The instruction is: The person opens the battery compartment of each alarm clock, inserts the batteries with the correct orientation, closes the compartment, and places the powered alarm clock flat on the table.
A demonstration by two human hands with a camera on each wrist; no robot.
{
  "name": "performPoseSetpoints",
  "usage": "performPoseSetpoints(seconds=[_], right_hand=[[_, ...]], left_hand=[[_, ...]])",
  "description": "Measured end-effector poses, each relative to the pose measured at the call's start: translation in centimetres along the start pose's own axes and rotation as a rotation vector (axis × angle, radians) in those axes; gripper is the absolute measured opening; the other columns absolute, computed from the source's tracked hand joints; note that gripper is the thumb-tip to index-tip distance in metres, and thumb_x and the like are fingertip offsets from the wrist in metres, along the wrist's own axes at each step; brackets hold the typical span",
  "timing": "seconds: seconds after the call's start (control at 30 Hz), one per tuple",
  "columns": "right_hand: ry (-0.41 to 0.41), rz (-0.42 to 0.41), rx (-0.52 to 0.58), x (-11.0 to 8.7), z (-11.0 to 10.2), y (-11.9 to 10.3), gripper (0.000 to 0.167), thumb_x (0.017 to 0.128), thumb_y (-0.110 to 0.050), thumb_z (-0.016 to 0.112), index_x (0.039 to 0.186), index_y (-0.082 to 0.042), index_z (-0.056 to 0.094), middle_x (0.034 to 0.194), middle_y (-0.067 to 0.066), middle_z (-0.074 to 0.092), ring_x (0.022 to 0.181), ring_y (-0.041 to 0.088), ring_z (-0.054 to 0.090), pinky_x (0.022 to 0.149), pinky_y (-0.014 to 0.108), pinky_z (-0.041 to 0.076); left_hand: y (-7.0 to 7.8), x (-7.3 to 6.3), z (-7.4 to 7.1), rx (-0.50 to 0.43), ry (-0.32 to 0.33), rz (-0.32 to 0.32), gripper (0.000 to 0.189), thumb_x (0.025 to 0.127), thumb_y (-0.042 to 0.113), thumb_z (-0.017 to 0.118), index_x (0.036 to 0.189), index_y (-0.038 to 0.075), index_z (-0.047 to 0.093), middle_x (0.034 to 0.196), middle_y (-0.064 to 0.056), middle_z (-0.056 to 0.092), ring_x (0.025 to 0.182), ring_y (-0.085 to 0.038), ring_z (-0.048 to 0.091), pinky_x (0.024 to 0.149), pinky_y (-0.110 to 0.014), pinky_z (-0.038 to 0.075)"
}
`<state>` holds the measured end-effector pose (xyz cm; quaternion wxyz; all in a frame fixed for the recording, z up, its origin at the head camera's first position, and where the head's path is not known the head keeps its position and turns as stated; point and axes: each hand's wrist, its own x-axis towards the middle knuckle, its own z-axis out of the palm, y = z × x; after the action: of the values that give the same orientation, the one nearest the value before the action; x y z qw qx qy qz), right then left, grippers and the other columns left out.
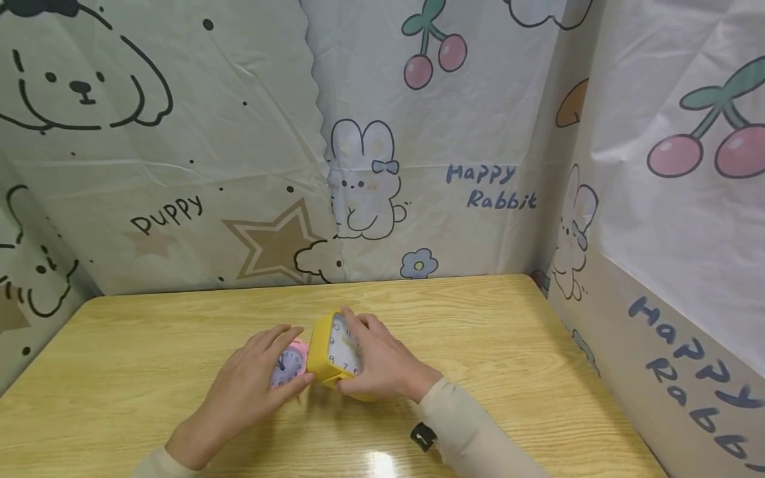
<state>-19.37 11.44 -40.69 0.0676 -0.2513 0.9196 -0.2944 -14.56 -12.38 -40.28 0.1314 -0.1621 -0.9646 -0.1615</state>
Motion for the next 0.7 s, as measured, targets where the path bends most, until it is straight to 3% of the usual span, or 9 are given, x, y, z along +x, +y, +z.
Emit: performPoseSetpoints(seconds=[0.23, 0.7], right_hand=[[0.023, -0.021, 0.098, -0.1, -0.1, 0.4, 0.119, 0.069, -0.041, 0.081, 0.164, -0.017, 0.013, 0.158, 0.009, 0.033, 0.127, 0.021, 0.049, 0.107, 0.048, 0.046], [0.087, -0.06, 0.263, -0.5, -0.1, 2.0, 0.111, 0.069, -0.032, 0.087, 0.159, -0.015, 0.023, 0.152, 0.007, 0.04, 0.135, 0.024, 0.046, 0.112, 0.048, 0.043]], left_hand=[[0.2, 0.1, 0.0, -0.016, 0.05, 0.04, 0.073, 0.086, 0.059, 0.072, 0.141, 0.013, 0.057, 0.141, -0.014, 0.06, 0.129, -0.035, 0.057, 0.095, -0.057, 0.053], [0.3, -0.1, 0.4, -0.018, 0.052, 0.041, 0.075, 0.083, 0.057, 0.076, 0.141, 0.014, 0.057, 0.14, -0.012, 0.061, 0.128, -0.033, 0.058, 0.095, -0.055, 0.053]])
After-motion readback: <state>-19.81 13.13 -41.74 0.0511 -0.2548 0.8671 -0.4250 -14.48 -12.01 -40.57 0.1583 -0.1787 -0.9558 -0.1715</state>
